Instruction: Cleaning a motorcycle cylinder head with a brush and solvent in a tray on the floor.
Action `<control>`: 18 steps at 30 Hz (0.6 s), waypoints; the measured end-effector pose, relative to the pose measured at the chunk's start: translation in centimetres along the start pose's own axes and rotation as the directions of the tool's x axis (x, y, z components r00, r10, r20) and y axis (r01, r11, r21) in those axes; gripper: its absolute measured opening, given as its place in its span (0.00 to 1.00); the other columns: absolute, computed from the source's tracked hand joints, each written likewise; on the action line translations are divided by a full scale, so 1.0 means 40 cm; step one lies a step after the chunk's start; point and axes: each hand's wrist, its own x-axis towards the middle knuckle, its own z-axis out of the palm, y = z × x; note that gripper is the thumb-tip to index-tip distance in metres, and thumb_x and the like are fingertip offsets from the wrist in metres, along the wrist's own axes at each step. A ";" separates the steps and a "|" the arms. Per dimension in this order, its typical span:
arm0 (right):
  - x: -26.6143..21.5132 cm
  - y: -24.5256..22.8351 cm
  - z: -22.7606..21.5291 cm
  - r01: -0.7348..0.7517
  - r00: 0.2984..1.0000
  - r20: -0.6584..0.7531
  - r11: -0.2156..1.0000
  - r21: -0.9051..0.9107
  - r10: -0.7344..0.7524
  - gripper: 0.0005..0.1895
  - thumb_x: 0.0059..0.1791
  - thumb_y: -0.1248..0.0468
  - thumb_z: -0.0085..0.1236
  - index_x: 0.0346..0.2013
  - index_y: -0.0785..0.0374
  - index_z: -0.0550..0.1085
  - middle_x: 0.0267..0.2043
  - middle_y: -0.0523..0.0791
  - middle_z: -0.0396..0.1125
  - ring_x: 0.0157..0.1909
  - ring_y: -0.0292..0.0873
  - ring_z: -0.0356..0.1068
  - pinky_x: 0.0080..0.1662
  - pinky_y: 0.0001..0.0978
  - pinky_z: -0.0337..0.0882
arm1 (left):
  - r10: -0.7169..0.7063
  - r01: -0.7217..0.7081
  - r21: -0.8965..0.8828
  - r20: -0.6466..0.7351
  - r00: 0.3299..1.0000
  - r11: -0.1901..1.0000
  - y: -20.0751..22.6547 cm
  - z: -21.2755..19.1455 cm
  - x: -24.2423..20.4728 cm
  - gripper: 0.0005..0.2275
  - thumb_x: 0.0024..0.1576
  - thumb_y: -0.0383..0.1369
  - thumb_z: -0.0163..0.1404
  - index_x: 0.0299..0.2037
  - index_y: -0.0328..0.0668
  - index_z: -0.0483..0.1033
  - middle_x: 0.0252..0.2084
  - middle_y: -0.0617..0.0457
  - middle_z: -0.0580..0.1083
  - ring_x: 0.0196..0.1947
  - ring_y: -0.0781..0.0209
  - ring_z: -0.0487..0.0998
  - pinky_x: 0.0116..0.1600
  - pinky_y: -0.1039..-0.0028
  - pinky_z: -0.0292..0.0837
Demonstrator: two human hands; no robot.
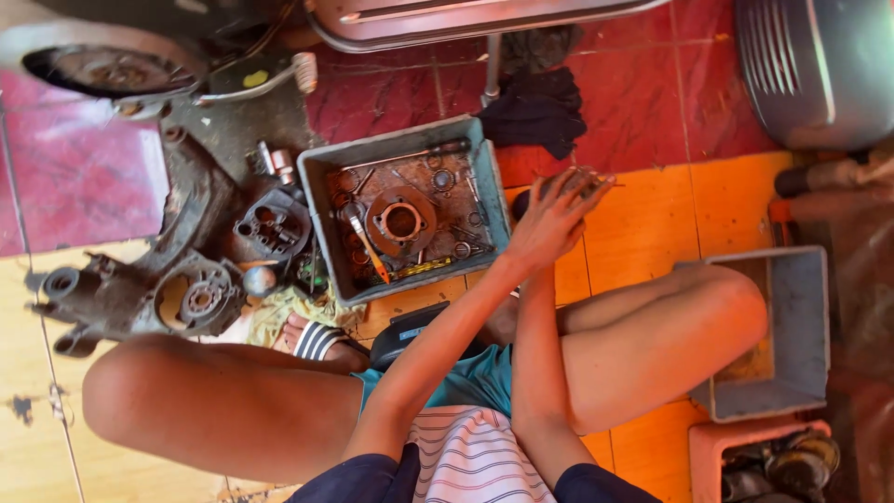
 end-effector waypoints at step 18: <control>-0.123 0.274 0.410 0.210 0.977 0.013 0.959 -0.189 -0.211 0.17 0.59 0.51 0.48 0.52 0.62 0.70 0.48 0.53 0.69 0.53 0.43 0.65 0.57 0.39 0.67 | 0.053 -0.053 -0.002 0.002 0.999 0.999 0.057 -0.072 0.023 0.32 0.65 0.28 0.47 0.78 0.65 0.49 0.71 0.46 0.65 0.76 0.43 0.59 0.72 0.46 0.55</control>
